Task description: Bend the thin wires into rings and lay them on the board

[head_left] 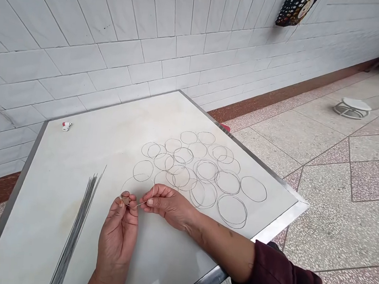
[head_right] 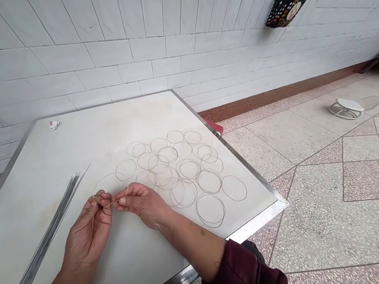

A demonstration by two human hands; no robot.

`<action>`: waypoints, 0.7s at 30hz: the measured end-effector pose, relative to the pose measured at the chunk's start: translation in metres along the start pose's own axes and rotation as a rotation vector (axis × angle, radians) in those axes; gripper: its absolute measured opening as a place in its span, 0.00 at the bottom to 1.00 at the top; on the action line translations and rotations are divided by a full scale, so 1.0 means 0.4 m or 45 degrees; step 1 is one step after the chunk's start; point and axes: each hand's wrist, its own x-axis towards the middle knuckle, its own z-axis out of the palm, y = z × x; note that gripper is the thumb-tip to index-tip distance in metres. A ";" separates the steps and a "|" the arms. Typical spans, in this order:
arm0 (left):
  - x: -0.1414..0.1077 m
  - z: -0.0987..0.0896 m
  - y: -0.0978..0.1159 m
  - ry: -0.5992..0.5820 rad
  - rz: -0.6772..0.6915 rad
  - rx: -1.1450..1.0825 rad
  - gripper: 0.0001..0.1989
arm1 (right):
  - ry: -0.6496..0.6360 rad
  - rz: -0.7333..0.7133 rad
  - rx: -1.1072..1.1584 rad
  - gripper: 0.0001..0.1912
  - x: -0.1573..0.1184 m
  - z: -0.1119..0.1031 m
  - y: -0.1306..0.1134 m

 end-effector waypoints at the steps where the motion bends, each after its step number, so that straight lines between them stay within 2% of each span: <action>1: 0.000 0.002 0.000 0.009 0.003 0.000 0.07 | 0.022 -0.006 -0.010 0.16 0.000 0.001 0.000; 7: -0.001 0.010 -0.002 0.057 0.012 -0.003 0.07 | 0.045 -0.091 -0.011 0.18 -0.002 0.009 -0.003; 21: -0.001 0.007 -0.005 0.037 0.006 0.030 0.07 | 0.034 -0.023 0.138 0.17 -0.004 0.006 0.005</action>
